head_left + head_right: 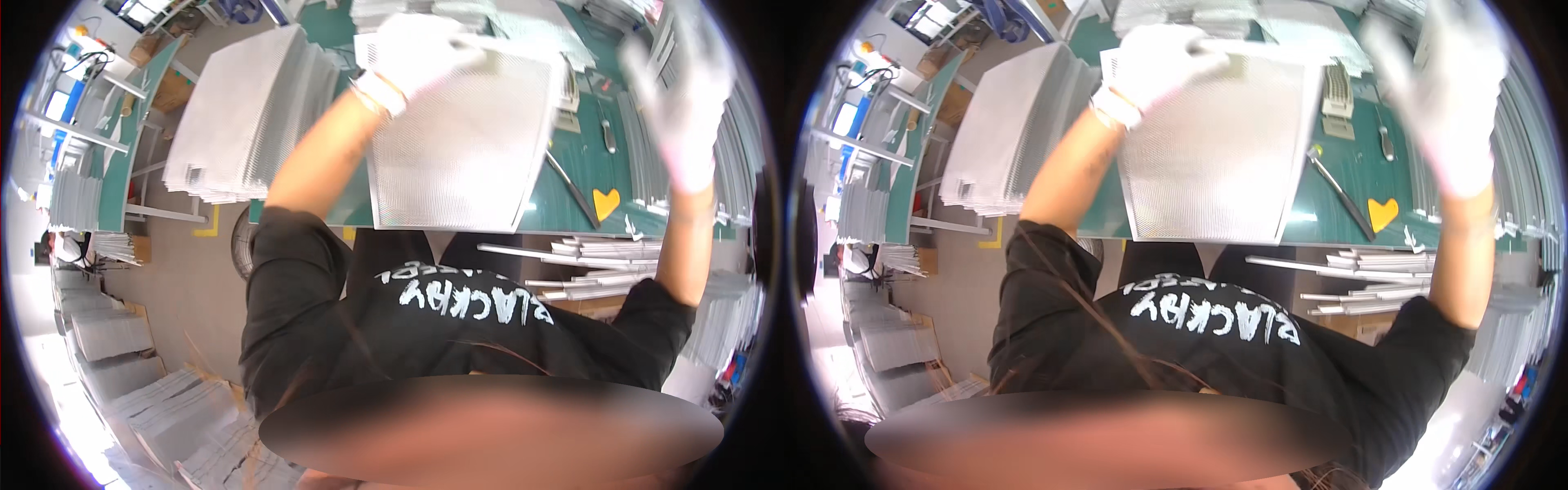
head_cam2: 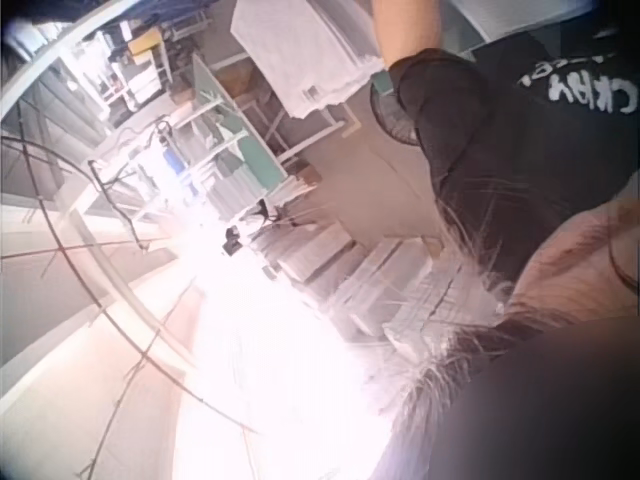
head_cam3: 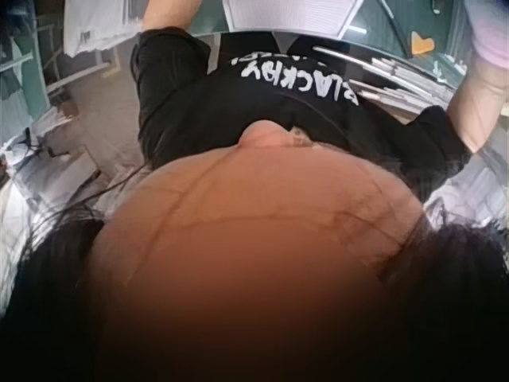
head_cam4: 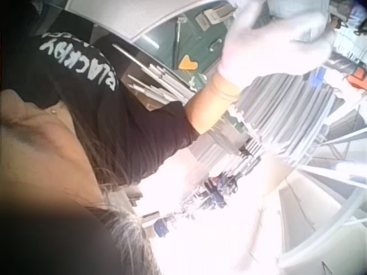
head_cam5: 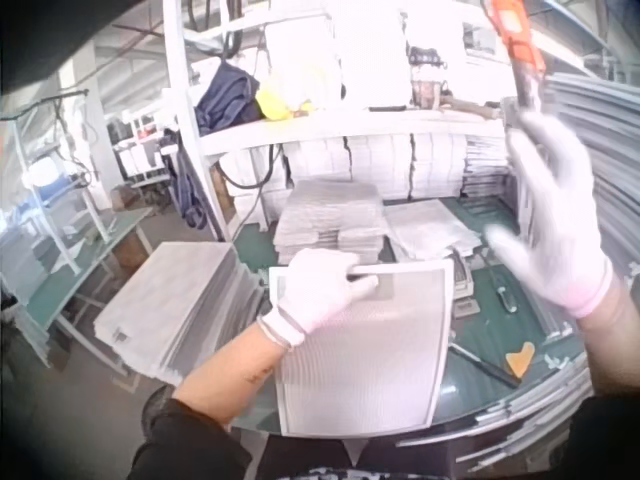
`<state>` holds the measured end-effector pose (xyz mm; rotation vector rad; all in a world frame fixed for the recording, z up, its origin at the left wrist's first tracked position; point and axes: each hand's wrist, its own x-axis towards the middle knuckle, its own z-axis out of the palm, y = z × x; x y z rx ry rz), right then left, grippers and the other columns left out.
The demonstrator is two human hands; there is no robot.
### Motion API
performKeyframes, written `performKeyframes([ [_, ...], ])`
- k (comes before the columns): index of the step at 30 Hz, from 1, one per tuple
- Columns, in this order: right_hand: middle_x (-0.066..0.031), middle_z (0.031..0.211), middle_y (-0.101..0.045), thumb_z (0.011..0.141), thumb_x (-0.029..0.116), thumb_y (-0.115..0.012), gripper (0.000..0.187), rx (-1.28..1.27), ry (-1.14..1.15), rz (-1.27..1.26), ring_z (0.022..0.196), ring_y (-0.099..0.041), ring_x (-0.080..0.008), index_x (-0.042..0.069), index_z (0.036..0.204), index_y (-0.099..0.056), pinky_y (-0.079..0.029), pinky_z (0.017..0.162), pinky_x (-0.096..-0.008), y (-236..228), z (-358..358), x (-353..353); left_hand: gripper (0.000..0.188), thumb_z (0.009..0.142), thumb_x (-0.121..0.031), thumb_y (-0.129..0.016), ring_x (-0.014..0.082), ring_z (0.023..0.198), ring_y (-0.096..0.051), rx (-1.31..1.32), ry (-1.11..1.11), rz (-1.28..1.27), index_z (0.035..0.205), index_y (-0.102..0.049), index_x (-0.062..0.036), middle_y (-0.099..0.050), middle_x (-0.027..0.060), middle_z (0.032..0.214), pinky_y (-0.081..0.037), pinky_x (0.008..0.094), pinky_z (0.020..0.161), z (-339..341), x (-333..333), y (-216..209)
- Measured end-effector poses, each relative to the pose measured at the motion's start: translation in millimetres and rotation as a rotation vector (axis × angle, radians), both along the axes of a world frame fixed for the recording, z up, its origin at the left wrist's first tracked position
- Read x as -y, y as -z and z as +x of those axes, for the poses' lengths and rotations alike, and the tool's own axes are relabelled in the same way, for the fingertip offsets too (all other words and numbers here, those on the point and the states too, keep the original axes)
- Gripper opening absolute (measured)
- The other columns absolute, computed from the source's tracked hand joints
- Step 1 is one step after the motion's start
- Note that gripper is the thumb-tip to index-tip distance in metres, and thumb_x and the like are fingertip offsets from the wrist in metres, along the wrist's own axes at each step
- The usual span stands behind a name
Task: Assemble air filters by placing mesh panels into metal frames and securing them with tools.
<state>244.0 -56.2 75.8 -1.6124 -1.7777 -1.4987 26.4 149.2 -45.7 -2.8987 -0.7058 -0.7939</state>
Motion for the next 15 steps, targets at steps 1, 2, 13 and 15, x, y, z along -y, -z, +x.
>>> performKeyframes([
  [1,-0.0155,0.131,-0.059,0.074,0.021,-0.078,0.074,0.015,-0.12,-0.245,0.104,-0.061,-0.0316,0.004,0.14,-0.049,-0.043,0.098,-0.0435,16,-14,10,0.039,0.082,-0.049,-0.062,0.0275,0.096,-0.064,0.002,0.162,0.006,0.096,-0.071,-0.0138,-0.069,0.0056,0.098,-0.047,0.0439,0.087,-15,28,-10],
  [2,-0.015,0.103,-0.062,0.073,0.026,-0.077,0.073,-0.158,-0.235,-0.48,0.086,-0.061,-0.0301,0.007,0.139,-0.05,-0.049,0.081,-0.0386,24,-32,20,0.035,0.081,-0.046,-0.063,0.0253,0.088,-0.061,0.026,0.199,0.062,0.093,-0.068,-0.0139,-0.063,0.005,0.089,-0.043,0.0429,0.082,-22,65,-31],
  [13,-0.0142,0.143,-0.047,0.096,0.0,-0.049,0.053,-0.902,-0.021,0.386,0.126,-0.047,-0.0186,-0.005,0.147,-0.034,-0.035,0.107,-0.0281,24,55,257,0.071,0.078,-0.047,-0.074,0.0424,0.112,-0.058,-0.176,-0.785,0.228,0.127,-0.056,0.0017,-0.055,0.0273,0.13,-0.045,0.0477,0.098,-272,52,4],
  [15,-0.0115,0.137,-0.052,0.098,0.01,-0.055,0.049,-0.769,0.002,0.492,0.123,-0.05,-0.016,-0.005,0.142,-0.041,-0.039,0.105,-0.0281,-6,86,287,0.081,0.079,-0.052,-0.07,0.0435,0.114,-0.057,-0.322,-0.915,-0.352,0.132,-0.05,0.006,-0.054,0.0276,0.131,-0.046,0.0471,0.097,-322,43,9],
])
